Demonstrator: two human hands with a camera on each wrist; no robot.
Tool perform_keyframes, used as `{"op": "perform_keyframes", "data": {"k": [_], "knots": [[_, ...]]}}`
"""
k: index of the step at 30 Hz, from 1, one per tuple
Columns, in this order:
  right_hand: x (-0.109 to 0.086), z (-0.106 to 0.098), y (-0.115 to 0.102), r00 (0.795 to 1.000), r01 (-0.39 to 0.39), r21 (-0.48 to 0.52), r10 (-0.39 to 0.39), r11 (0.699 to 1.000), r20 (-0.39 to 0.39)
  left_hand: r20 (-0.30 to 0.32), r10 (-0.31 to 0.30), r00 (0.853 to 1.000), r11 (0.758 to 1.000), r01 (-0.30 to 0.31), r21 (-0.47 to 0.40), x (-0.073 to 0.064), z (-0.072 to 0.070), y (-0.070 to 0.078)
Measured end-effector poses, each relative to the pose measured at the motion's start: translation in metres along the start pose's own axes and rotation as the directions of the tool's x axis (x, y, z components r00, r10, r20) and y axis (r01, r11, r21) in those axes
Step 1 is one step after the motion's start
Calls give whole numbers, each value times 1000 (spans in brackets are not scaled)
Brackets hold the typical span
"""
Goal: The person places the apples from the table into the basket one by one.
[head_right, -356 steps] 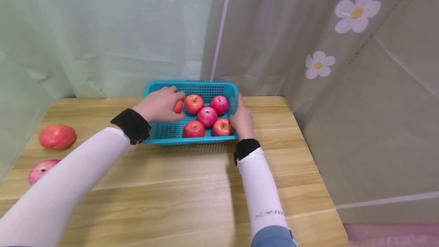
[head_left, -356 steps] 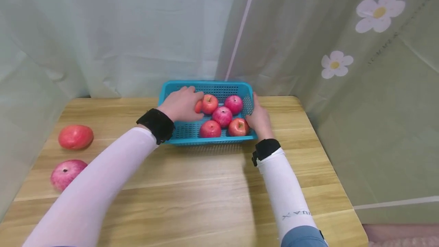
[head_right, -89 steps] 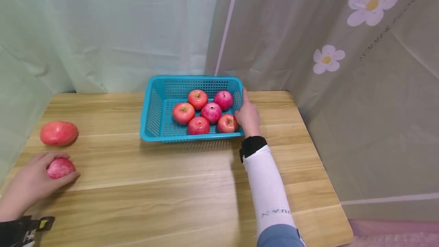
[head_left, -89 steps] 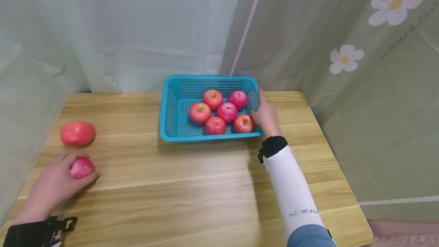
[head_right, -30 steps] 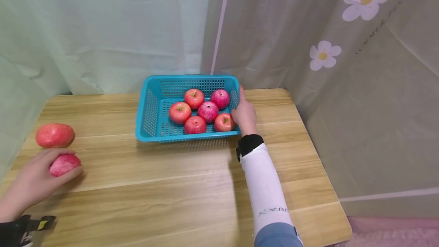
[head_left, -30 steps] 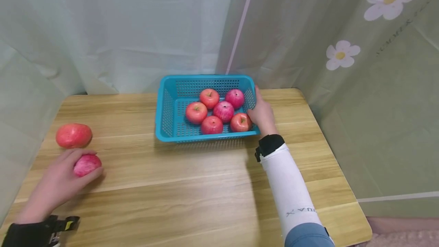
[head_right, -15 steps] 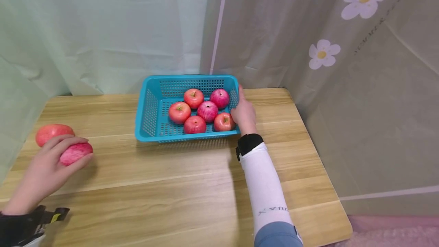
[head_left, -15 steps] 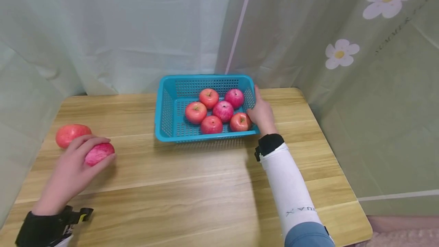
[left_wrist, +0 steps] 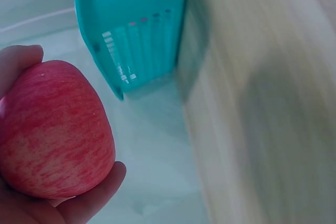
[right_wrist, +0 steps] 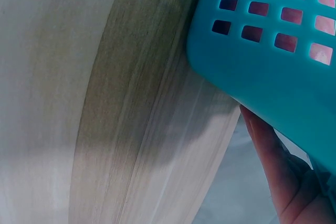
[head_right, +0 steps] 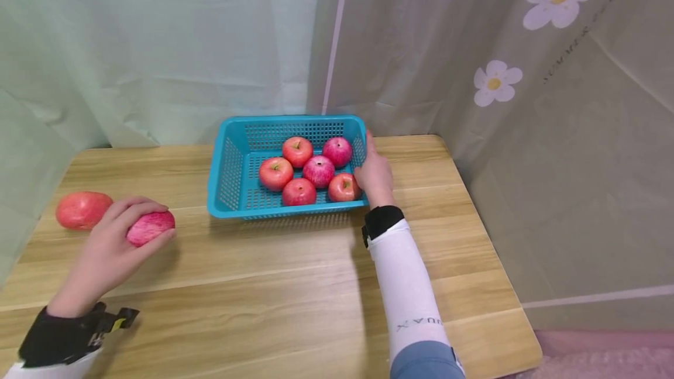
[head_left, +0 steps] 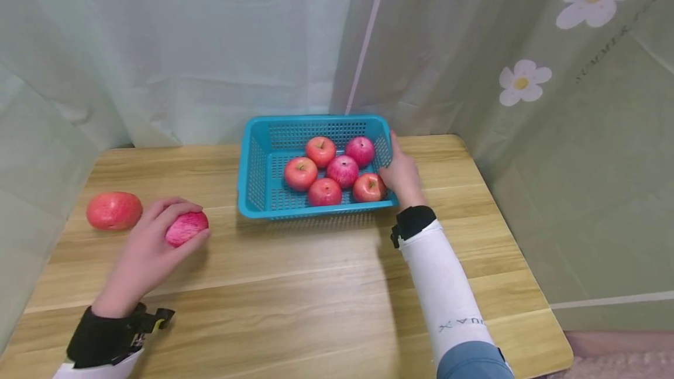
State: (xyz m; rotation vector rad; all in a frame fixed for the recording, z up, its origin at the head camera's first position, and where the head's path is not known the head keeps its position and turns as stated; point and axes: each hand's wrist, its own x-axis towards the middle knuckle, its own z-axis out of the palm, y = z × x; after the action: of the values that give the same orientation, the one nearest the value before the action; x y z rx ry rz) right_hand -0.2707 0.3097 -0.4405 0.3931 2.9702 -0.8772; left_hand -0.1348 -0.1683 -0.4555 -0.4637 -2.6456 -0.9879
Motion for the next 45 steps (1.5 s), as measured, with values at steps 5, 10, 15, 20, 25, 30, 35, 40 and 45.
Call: {"op": "perform_keyframes", "data": {"k": [5,10,15,20,25,30,35,40,45], "knots": [[0,0,2,1000,1,-5,-1,1000,-3,-8,38,999,999,-38,-15,15,7,19],[0,1,3,1000,5,4,-5,1000,-6,-1,90,996,995,-90,-54,30,15,39],[0,1,3,1000,8,-2,-8,1000,-7,-2,134,991,987,-134,-91,41,24,54],[-1,2,2,1000,18,-8,-18,1000,-7,8,168,986,980,-166,-110,49,32,63],[0,2,2,1000,23,3,-23,1000,-16,32,218,975,969,-213,-124,61,40,68],[-1,2,1,999,28,2,-28,1000,-22,35,263,964,958,-256,-128,69,49,71],[-1,2,1,1000,24,10,-24,1000,-15,55,258,965,959,-249,-137,71,56,73],[-2,2,1,999,31,10,-31,999,-24,78,240,968,964,-228,-139,73,60,75],[-1,2,1,999,37,7,-37,999,-31,91,238,967,965,-226,-130,75,62,76]]}}
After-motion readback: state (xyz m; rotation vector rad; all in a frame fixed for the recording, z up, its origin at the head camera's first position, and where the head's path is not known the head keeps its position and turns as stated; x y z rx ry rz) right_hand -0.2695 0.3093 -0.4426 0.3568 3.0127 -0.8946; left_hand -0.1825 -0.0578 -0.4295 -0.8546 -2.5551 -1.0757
